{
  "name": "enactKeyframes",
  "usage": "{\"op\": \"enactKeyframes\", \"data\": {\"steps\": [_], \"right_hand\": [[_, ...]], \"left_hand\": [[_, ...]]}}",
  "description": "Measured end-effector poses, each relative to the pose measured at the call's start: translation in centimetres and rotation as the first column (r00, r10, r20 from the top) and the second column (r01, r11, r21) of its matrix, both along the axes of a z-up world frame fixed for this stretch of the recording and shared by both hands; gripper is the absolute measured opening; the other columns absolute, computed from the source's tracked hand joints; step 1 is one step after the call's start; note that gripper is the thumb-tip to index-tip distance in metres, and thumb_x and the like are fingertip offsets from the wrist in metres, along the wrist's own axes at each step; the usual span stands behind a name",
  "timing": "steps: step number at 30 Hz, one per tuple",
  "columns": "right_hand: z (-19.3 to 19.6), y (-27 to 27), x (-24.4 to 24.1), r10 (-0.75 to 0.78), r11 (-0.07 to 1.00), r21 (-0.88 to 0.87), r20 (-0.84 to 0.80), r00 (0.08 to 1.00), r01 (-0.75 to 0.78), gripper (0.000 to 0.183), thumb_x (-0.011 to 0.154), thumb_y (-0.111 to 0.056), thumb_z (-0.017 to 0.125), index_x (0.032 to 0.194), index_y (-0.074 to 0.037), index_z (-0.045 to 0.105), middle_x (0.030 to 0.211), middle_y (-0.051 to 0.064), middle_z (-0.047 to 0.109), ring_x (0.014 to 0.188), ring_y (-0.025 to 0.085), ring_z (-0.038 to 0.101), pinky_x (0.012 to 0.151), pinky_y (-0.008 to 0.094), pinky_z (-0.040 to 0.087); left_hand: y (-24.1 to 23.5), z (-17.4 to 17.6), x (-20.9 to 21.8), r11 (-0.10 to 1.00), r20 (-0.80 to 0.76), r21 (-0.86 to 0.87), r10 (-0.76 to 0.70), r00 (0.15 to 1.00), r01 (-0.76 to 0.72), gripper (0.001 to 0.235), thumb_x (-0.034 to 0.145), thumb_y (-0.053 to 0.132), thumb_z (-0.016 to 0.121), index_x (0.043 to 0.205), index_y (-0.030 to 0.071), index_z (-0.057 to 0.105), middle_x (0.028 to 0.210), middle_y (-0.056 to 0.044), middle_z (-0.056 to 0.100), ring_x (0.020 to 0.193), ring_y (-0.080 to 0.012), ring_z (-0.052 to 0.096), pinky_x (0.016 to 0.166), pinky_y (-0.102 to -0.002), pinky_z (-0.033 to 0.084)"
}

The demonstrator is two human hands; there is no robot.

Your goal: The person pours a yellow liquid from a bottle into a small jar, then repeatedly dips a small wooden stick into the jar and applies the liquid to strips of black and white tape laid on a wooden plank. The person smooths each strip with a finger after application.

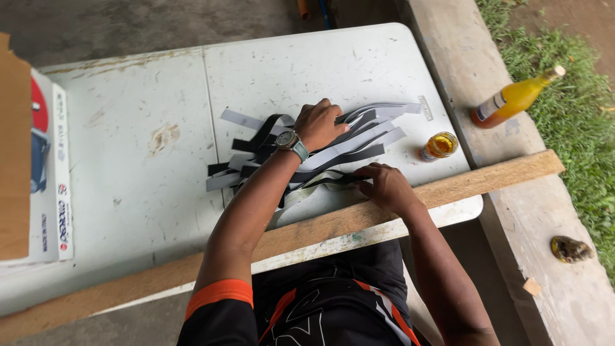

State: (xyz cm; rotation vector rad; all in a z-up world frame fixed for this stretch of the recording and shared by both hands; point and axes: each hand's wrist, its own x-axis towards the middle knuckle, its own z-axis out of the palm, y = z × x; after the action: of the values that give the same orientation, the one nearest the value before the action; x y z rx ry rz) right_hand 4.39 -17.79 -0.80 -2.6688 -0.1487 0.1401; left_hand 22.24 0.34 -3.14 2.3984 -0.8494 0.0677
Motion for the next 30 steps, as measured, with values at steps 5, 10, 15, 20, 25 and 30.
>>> {"op": "enactKeyframes", "data": {"steps": [5, 10, 15, 20, 25, 30], "right_hand": [[2.5, -0.4, -0.2, -0.143, 0.969, 0.244, 0.430, 0.892, 0.038, 0.043, 0.084, -0.017, 0.079, 0.123, -0.003, 0.067, 0.117, 0.020, 0.068, 0.108, 0.034, 0.067, 0.089, 0.043, 0.056], [4.7, -0.7, 2.3, 0.055, 0.998, -0.059, 0.658, 0.751, -0.021, 0.049, 0.080, -0.021, 0.078, 0.122, 0.001, 0.065, 0.120, 0.027, 0.066, 0.114, 0.038, 0.060, 0.096, 0.050, 0.047], [5.2, -1.6, 1.9, 0.019, 0.998, 0.054, 0.140, 0.990, -0.026, 0.020, 0.097, -0.024, 0.070, 0.110, -0.008, 0.071, 0.081, 0.019, 0.072, 0.073, 0.034, 0.070, 0.068, 0.042, 0.055], [3.8, -3.4, -4.2, -0.094, 0.975, 0.193, -0.087, 0.992, 0.109, 0.027, 0.096, -0.024, 0.064, 0.117, -0.008, 0.070, 0.062, 0.022, 0.060, 0.057, 0.036, 0.061, 0.057, 0.044, 0.049], [2.9, -3.7, -5.4, -0.152, 0.911, 0.405, 0.146, 0.978, 0.082, 0.019, 0.097, -0.018, 0.066, 0.109, -0.005, 0.069, 0.078, 0.013, 0.071, 0.067, 0.023, 0.069, 0.063, 0.035, 0.053], [0.8, -4.8, -2.6, -0.313, 0.891, 0.428, 0.340, 0.887, 0.150, 0.014, 0.096, -0.011, 0.073, 0.106, -0.002, 0.070, 0.090, 0.015, 0.067, 0.075, 0.019, 0.063, 0.065, 0.031, 0.051]], "left_hand": [[-1.1, -0.2, 0.7, 0.983, 0.320, 0.057, -0.184, 0.930, 0.175, 0.011, 0.092, 0.008, 0.063, 0.090, 0.010, 0.073, 0.109, -0.012, 0.069, 0.097, -0.0282, 0.069, 0.104, -0.050, 0.048], [-1.5, 1.6, -3.8, 0.940, 0.318, 0.009, -0.326, 0.890, 0.341, 0.017, 0.099, 0.009, 0.057, 0.113, 0.011, 0.066, 0.118, -0.011, 0.068, 0.109, -0.0312, 0.068, 0.099, -0.042, 0.053], [5.1, 4.9, -7.2, 0.947, -0.108, -0.103, -0.315, 0.943, 0.305, 0.107, 0.063, 0.046, 0.093, 0.150, 0.018, 0.039, 0.150, -0.016, 0.042, 0.131, -0.0371, 0.050, 0.104, -0.052, 0.044], [10.0, 0.3, -7.9, 0.913, -0.140, 0.394, -0.055, 0.989, 0.106, 0.156, 0.042, 0.073, 0.095, 0.164, 0.033, 0.007, 0.160, -0.026, 0.003, 0.144, -0.0509, 0.031, 0.110, -0.075, 0.008], [4.7, -5.0, -3.8, 0.945, -0.170, 0.325, 0.046, 0.984, 0.012, 0.116, 0.069, 0.074, 0.078, 0.163, 0.045, 0.016, 0.166, -0.024, 0.018, 0.135, -0.0461, 0.050, 0.120, -0.077, 0.010], [-1.4, -4.6, 1.1, 0.962, -0.118, 0.273, 0.043, 0.992, -0.009, 0.116, 0.070, 0.075, 0.078, 0.161, 0.042, 0.016, 0.164, -0.028, 0.017, 0.142, -0.0472, 0.041, 0.113, -0.079, 0.008]]}}
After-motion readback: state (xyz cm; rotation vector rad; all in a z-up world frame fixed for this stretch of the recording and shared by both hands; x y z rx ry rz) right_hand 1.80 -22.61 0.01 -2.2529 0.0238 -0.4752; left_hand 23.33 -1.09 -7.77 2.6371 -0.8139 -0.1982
